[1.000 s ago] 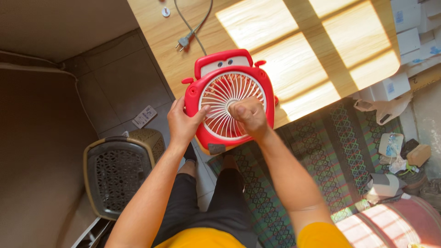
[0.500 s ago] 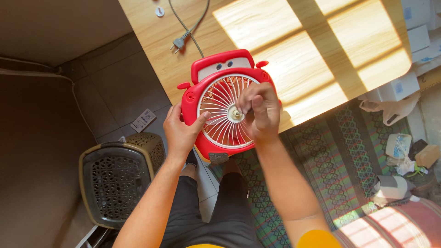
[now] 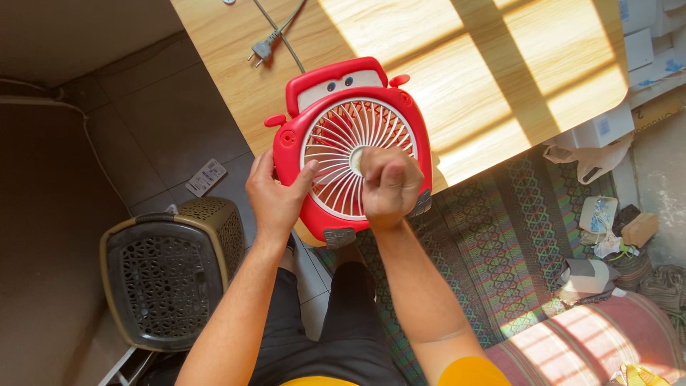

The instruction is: The person uses a screwdriver to remove screws from the back and front of a red portable fan. They remove the rear grille, then the front grille, and finally the central hub cap, leaving the fan blades exposed.

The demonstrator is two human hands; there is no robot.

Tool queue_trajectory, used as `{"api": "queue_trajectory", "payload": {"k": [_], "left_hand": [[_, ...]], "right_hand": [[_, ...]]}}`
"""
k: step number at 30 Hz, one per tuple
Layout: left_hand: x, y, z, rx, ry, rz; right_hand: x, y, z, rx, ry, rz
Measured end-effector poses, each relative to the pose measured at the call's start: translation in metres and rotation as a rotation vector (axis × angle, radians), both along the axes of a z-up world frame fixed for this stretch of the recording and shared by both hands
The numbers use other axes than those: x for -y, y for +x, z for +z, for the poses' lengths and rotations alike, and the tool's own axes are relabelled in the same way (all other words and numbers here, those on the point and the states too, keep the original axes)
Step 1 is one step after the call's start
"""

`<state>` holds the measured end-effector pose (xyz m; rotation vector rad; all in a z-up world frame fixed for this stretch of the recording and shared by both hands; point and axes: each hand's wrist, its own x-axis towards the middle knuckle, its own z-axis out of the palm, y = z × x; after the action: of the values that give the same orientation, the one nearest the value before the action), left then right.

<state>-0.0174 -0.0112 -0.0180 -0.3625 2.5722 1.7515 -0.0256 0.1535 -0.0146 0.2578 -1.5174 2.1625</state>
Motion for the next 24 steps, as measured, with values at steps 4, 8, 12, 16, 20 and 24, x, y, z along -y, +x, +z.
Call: {"api": "queue_trajectory", "payload": {"k": [4, 8, 12, 16, 20, 24], "left_hand": [[0.005, -0.007, -0.003, 0.008, -0.010, -0.018], [0.002, -0.002, -0.006, -0.056, -0.024, -0.019], [0.004, -0.001, -0.007, -0.052, -0.003, -0.051], [0.004, 0.003, -0.012, -0.030, -0.005, -0.021], [0.003, 0.007, -0.014, 0.003, -0.023, 0.018], [-0.007, 0.014, -0.010, -0.085, 0.011, 0.083]], "right_hand": [[-0.043, -0.010, 0.015, 0.245, 0.150, 0.597], [-0.066, -0.026, 0.022, 0.398, 0.180, 0.858], [-0.068, -0.028, 0.032, 0.412, 0.162, 0.954], [-0.064, -0.032, 0.045, 0.305, 0.416, 0.745], [-0.059, -0.011, 0.065, 0.130, 0.956, 0.164], [-0.064, 0.010, 0.088, 0.325, 1.375, -0.003]]}}
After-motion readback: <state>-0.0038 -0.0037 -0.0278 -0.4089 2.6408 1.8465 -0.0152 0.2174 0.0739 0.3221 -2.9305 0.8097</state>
